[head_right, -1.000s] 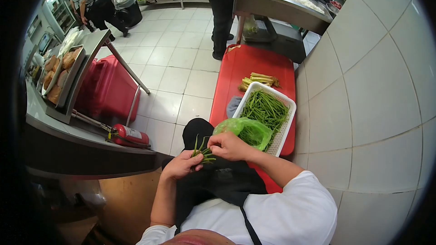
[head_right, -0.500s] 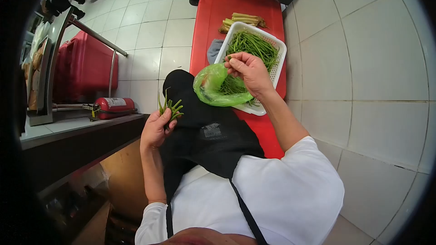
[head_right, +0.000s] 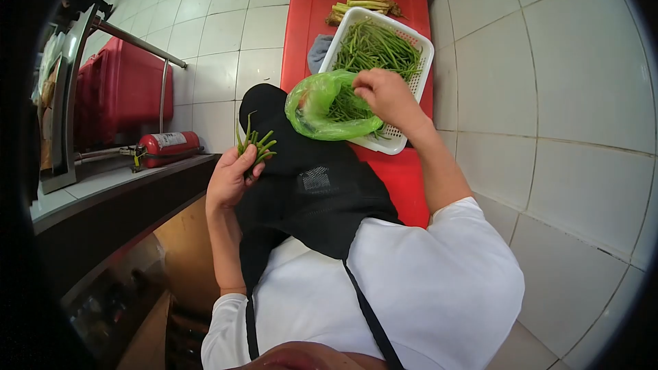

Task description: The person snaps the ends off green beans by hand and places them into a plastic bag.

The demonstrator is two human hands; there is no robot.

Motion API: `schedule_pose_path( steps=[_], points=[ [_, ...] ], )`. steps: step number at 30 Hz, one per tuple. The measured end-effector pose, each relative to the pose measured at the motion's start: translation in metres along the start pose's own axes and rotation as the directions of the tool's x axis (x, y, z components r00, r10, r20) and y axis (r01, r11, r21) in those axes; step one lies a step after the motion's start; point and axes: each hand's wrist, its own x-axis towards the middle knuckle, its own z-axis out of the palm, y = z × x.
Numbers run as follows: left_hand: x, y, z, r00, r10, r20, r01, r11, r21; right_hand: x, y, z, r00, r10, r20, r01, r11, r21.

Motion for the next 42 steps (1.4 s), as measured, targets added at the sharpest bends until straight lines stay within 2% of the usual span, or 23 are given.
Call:
schedule_pose_path(
  steps=[2, 7, 10, 11, 15, 18, 22, 24, 25, 26, 28, 30, 35, 38, 39, 40, 41, 42],
  points=[
    [0.001, 0.001, 0.003, 1.000, 0.001, 0.011, -0.001, 1.000, 0.015, -0.005, 0.009, 0.017, 0.997, 0.006, 0.074, 0.001, 0.996, -0.091],
    [0.002, 0.009, 0.007, 0.998, 0.035, 0.047, -0.038, 0.997, 0.066, -0.006, 0.012, 0.044, 0.978, 0.124, 0.168, -0.108, 0.989, -0.101],
    [0.010, 0.020, 0.010, 0.996, 0.013, 0.083, -0.019, 0.998, 0.065, -0.005, 0.019, 0.056, 0.988, -0.106, 0.112, 0.123, 0.979, -0.160],
    [0.011, 0.024, 0.012, 0.995, 0.015, 0.096, -0.021, 0.998, 0.060, -0.004, 0.018, 0.055, 0.986, -0.119, 0.114, 0.139, 0.973, -0.182],
    [0.015, 0.038, 0.015, 0.980, 0.040, 0.195, -0.048, 0.998, 0.037, 0.015, -0.032, 0.034, 0.996, -0.073, -0.044, 0.077, 0.992, 0.103],
    [0.019, 0.039, 0.020, 0.978, 0.103, 0.183, -0.116, 0.991, 0.063, 0.026, -0.070, 0.020, 0.959, -0.237, -0.155, 0.268, 0.935, 0.231],
    [0.009, 0.052, 0.026, 0.977, 0.110, 0.184, -0.133, 0.984, 0.118, 0.038, -0.099, 0.013, 0.904, -0.366, -0.219, 0.411, 0.885, 0.218],
    [0.010, 0.045, 0.018, 0.970, 0.149, 0.190, -0.170, 0.980, 0.101, 0.042, -0.104, 0.012, 0.914, -0.300, -0.274, 0.381, 0.867, 0.322],
    [0.010, 0.043, 0.012, 0.972, 0.164, 0.167, -0.174, 0.984, 0.048, 0.044, -0.103, 0.007, 0.942, -0.165, -0.291, 0.310, 0.757, 0.576],
    [0.007, 0.042, 0.005, 0.975, 0.167, 0.144, -0.167, 0.986, -0.011, 0.049, -0.100, 0.003, 0.967, -0.034, -0.254, 0.227, 0.570, 0.789],
    [-0.001, 0.044, -0.008, 0.979, 0.197, 0.056, -0.191, 0.977, -0.100, 0.069, -0.090, -0.020, 0.926, 0.104, -0.363, 0.324, 0.273, 0.906],
    [-0.008, 0.044, -0.021, 0.976, 0.218, -0.011, -0.217, 0.964, -0.157, 0.084, -0.075, -0.050, 0.837, 0.145, -0.527, 0.483, 0.255, 0.837],
    [-0.022, 0.032, -0.048, 0.961, 0.264, -0.084, -0.276, 0.937, -0.216, 0.087, -0.084, -0.100, 0.596, 0.209, -0.775, 0.711, 0.312, 0.631],
    [-0.025, 0.024, -0.051, 0.964, 0.254, -0.083, -0.267, 0.925, -0.270, 0.092, -0.088, -0.091, 0.478, 0.279, -0.833, 0.719, 0.420, 0.554],
    [-0.024, 0.021, -0.050, 0.966, 0.245, -0.078, -0.257, 0.921, -0.292, 0.097, -0.086, -0.074, 0.450, 0.305, -0.839, 0.633, 0.553, 0.541],
    [-0.021, 0.021, -0.046, 0.969, 0.237, -0.077, -0.249, 0.925, -0.287, 0.104, -0.092, -0.045, 0.452, 0.302, -0.839, 0.576, 0.620, 0.533],
    [-0.016, 0.022, -0.040, 0.971, 0.227, -0.075, -0.239, 0.930, -0.280, 0.113, -0.095, -0.003, 0.553, 0.258, -0.792, 0.608, 0.524, 0.596],
    [-0.013, 0.020, -0.035, 0.975, 0.212, -0.073, -0.224, 0.936, -0.272, 0.104, -0.109, 0.018, 0.863, 0.060, -0.502, 0.365, 0.614, 0.700]
  ],
)
